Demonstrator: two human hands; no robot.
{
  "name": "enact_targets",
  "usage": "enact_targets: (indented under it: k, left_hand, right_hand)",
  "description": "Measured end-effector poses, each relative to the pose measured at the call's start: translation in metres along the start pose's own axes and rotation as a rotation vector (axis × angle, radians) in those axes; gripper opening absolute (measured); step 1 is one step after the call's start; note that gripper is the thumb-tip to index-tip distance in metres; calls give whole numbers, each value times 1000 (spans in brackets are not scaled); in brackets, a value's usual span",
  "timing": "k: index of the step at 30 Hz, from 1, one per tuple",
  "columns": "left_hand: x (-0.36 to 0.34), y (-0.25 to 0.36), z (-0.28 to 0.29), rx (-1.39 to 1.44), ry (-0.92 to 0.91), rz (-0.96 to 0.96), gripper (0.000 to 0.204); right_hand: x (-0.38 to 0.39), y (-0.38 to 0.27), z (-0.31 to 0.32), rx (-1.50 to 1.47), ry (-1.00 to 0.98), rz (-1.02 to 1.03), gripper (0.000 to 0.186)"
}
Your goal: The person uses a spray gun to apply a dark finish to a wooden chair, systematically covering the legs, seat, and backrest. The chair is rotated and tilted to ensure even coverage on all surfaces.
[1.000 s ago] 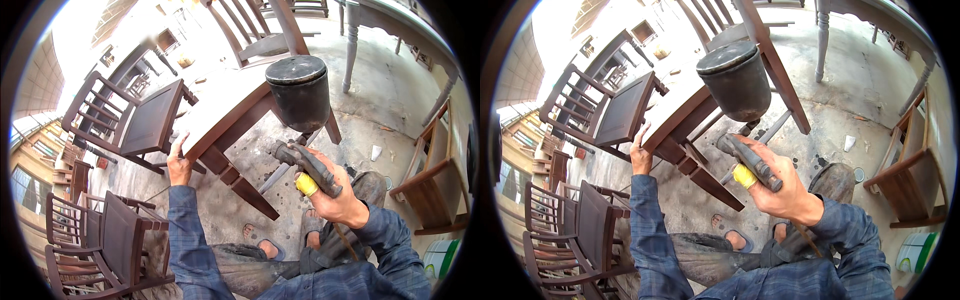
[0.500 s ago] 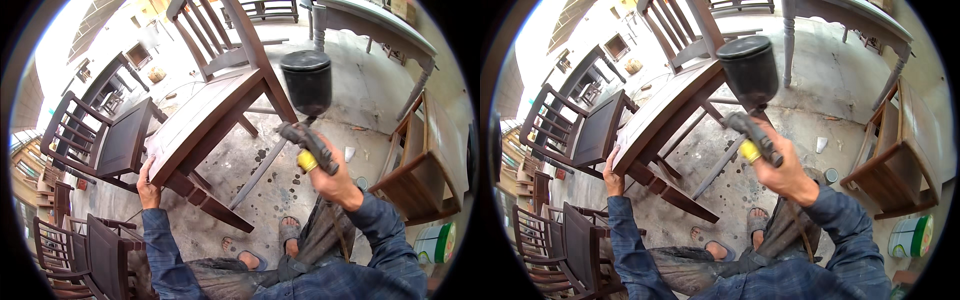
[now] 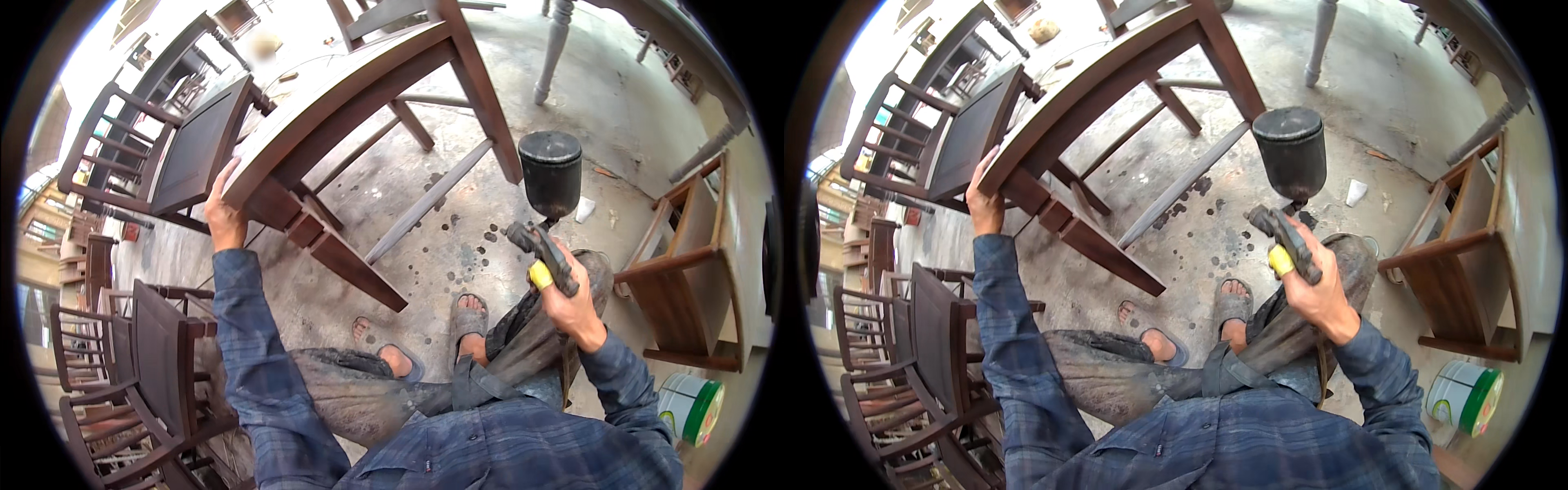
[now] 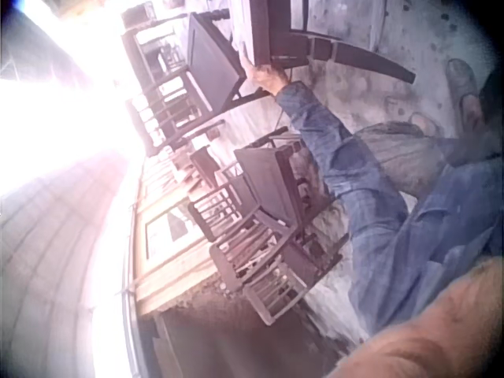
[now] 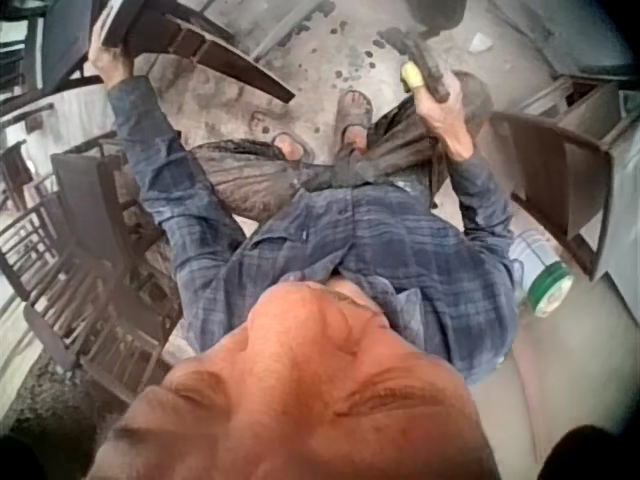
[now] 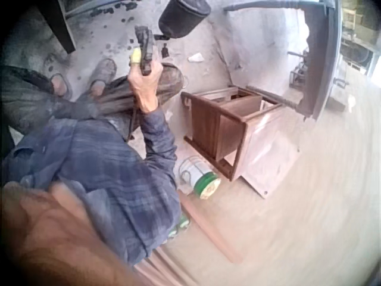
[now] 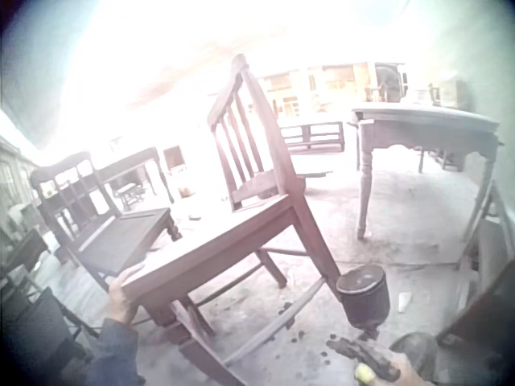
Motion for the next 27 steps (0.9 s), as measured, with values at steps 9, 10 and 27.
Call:
enact_targets:
  k: [9,10,27]
  left_hand:
    - [-1,-3,-1,-9,27,4,38]
    - [-1,-1,-2,-8,25,16,41]
    - [8,2,-1,-43,7,38,35]
  right_hand:
    - [26,-15,-54,-45,-263,54,27]
    - [25,-14,-58,-23,-297,132,27]
    - [-35,3,5,92,-56,-13,41]
Point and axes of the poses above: each hand's wrist, its own x-axis away from the middle knuckle, its own z-axis out of the back of the hand, y = z × x, the point moved 4 cm from there along -x, towards the middle knuckle, and after that the axes turned 1 degree about -y, right-handed, at the moved point
